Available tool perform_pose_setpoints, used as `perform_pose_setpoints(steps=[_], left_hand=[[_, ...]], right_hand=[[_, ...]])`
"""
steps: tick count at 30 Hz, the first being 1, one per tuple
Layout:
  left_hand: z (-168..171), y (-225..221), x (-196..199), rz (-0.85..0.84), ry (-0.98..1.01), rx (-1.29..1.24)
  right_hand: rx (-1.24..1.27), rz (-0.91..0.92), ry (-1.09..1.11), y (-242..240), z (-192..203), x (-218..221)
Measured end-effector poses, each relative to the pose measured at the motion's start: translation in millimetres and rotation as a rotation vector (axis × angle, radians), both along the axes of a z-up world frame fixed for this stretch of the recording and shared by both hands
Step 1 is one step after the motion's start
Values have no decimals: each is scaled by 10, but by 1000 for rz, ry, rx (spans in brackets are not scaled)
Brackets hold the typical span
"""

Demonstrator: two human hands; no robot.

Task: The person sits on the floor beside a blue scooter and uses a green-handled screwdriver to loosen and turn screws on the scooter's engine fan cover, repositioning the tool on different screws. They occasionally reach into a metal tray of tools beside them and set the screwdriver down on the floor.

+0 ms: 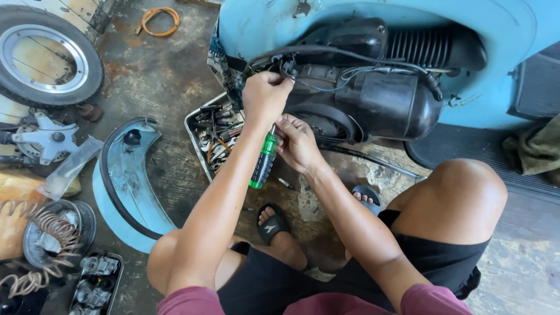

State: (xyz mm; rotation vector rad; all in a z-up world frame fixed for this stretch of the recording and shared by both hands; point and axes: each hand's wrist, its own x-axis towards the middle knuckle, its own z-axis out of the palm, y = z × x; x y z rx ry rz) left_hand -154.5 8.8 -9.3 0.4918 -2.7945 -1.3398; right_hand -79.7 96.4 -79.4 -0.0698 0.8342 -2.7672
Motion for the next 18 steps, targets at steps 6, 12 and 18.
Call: perform_pose_setpoints(steps=[6,12,18], left_hand=[[43,45,53,5,-19,-38],[-19,54,123,29,161,23],[-220,-121,219,47,174,238]], right_hand=[[146,-52,23,23,1,58],[186,-33,47,81,-73,101],[387,-146,184,48,-285,72]])
